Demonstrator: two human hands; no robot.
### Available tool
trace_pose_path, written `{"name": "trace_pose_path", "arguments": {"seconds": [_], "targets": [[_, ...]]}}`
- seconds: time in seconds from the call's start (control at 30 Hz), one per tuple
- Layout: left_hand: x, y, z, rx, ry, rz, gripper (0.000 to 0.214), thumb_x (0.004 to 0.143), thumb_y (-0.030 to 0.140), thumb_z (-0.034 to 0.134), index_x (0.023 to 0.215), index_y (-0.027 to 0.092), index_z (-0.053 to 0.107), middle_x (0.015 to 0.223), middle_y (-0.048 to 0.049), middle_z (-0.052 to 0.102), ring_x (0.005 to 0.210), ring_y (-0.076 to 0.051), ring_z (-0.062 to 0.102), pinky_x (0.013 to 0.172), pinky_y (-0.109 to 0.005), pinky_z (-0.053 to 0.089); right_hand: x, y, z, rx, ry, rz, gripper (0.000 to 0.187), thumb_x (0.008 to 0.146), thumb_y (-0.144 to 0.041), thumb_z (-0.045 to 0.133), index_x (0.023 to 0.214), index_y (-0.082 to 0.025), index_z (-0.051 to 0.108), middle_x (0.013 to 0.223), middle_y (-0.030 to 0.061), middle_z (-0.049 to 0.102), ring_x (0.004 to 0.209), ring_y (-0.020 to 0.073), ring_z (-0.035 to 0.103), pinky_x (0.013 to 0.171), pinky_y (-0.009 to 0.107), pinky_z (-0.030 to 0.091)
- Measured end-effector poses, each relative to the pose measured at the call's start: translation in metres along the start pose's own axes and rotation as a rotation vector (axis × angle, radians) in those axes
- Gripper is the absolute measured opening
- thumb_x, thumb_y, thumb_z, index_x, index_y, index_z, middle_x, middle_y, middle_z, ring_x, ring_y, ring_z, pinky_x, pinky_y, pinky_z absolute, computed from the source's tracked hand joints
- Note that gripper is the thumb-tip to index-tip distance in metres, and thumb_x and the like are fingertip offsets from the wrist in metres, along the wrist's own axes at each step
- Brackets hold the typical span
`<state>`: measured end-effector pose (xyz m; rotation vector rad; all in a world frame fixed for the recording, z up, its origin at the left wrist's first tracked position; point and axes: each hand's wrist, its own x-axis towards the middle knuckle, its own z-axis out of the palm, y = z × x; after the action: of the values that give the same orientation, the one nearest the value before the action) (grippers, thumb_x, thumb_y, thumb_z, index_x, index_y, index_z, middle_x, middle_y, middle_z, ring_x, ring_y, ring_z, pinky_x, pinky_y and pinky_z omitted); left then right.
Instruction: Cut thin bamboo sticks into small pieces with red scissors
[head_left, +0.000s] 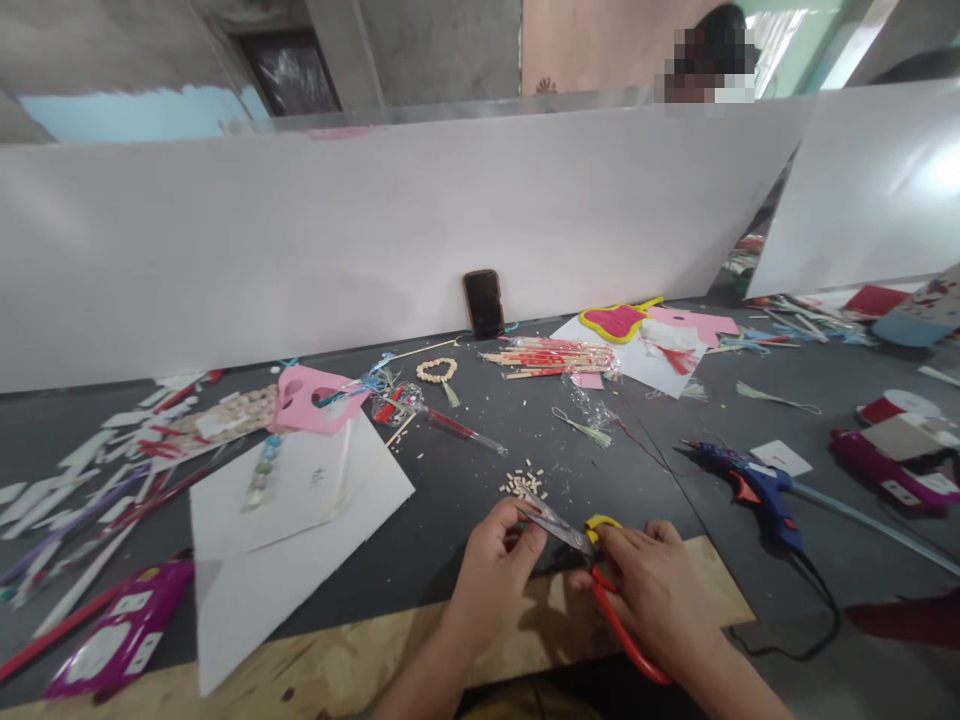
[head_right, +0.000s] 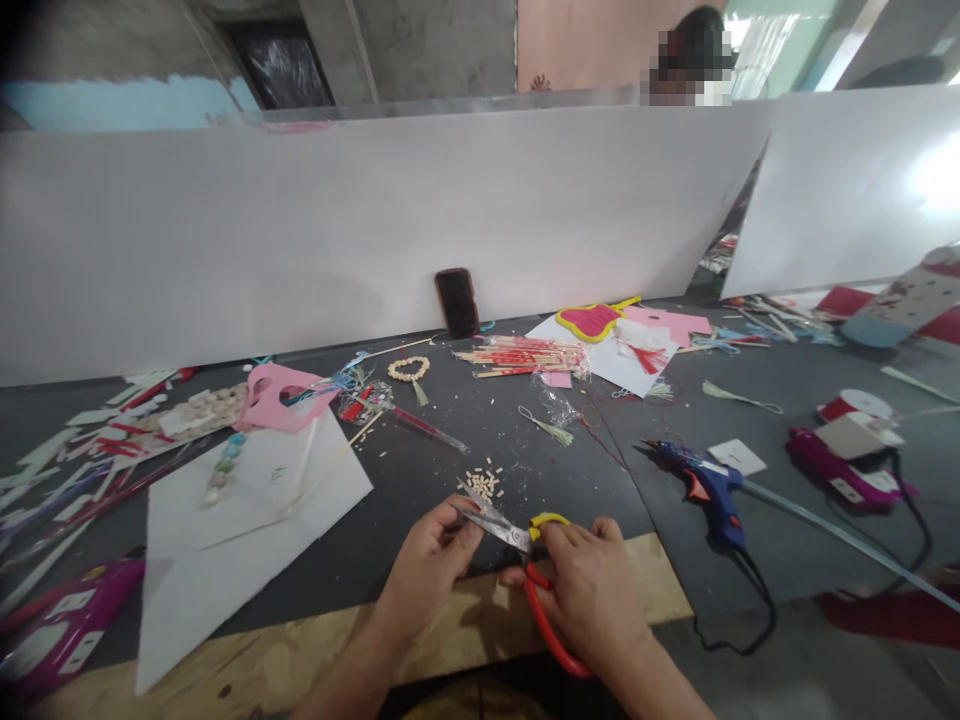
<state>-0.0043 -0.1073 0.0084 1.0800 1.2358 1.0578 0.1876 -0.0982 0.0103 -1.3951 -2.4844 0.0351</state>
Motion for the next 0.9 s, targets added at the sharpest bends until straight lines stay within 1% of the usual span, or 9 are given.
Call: {"name": "trace_pose_path", "arguments": {"seconds": [0.07,0.17,0.27,0.4,0.5,0.63,0.77,0.9], "targets": [[0.0,0.0,0.0,0.018,0.024,0.036,0.018,0.082,0.031,0.055,0.09,0.015,0.058,0.064,0.0031,0.046,0.054,-0.009,0.036,0.049,-0.02,0.028,-0.001,0.0,-0.001,0.009,-0.021,0.018,0.026,0.087,-0.043,0.046,0.08,-0.02,0.053,0.072,0.0042,0.066,0.063,0.0195,0.058,0.066,0.034,0.024],[-0.001,0.003,0.001,0.02,0.043,0.073,0.013,0.082,0.028,0.054,0.083,0.016,0.058,0.07,0.0006,0.052,0.058,-0.01,0.041,0.052,-0.02,0.031,-0.001,-0.001,-0.004,0.018,-0.038,0.041,0.022,0.081,-0.041,0.054,0.086,-0.019,0.054,0.079,0.0053,0.067,0.069,0.0216,0.059,0.068,0.034,0.026],[-0.002,0.006,0.002,-0.01,0.054,0.095,0.01,0.081,0.024,0.054,0.078,0.016,0.057,0.074,-0.0007,0.054,0.062,-0.01,0.045,0.054,-0.02,0.033,-0.001,-0.002,-0.006,0.036,-0.049,0.055,0.027,0.076,-0.041,0.058,0.091,-0.019,0.053,0.086,0.0066,0.067,0.077,0.0237,0.059,0.07,0.035,0.028],[-0.002,0.006,0.003,-0.033,0.057,0.113,0.008,0.08,0.02,0.053,0.073,0.016,0.056,0.075,-0.0009,0.054,0.062,-0.01,0.047,0.055,-0.02,0.035,0.002,-0.004,-0.007,0.033,-0.03,0.045,0.035,0.075,-0.046,0.057,0.096,-0.019,0.051,0.093,0.0097,0.066,0.084,0.0258,0.058,0.071,0.035,0.029],[-0.001,0.005,0.003,-0.032,0.051,0.124,0.009,0.08,0.021,0.054,0.073,0.016,0.056,0.075,-0.001,0.054,0.062,-0.01,0.047,0.055,-0.02,0.036,0.004,-0.004,-0.008,0.007,-0.023,0.029,0.035,0.074,-0.045,0.057,0.097,-0.018,0.051,0.094,0.0106,0.065,0.084,0.0264,0.058,0.071,0.035,0.03],[-0.001,0.007,0.002,-0.017,0.054,0.138,0.011,0.081,0.023,0.053,0.073,0.016,0.056,0.076,-0.0015,0.055,0.061,-0.01,0.047,0.055,-0.02,0.036,0.003,-0.004,-0.009,-0.015,-0.055,0.027,0.03,0.073,-0.039,0.058,0.094,-0.019,0.052,0.093,0.0099,0.065,0.082,0.0253,0.058,0.07,0.035,0.029],[-0.002,0.007,0.001,-0.014,0.037,0.12,0.016,0.082,0.028,0.054,0.072,0.016,0.054,0.071,-0.0004,0.052,0.059,-0.01,0.043,0.054,-0.02,0.034,0.003,-0.005,-0.011,0.032,-0.103,0.035,0.027,0.073,-0.034,0.058,0.095,-0.019,0.053,0.093,0.0096,0.066,0.082,0.0247,0.058,0.071,0.035,0.029],[-0.002,0.003,0.001,-0.052,0.004,0.106,0.017,0.083,0.03,0.054,0.071,0.017,0.052,0.068,0.0012,0.048,0.057,-0.01,0.04,0.054,-0.02,0.034,0.003,-0.007,-0.012,0.088,-0.156,0.04,0.029,0.071,-0.031,0.058,0.097,-0.018,0.053,0.095,0.0101,0.066,0.084,0.0255,0.059,0.073,0.036,0.029]]}}
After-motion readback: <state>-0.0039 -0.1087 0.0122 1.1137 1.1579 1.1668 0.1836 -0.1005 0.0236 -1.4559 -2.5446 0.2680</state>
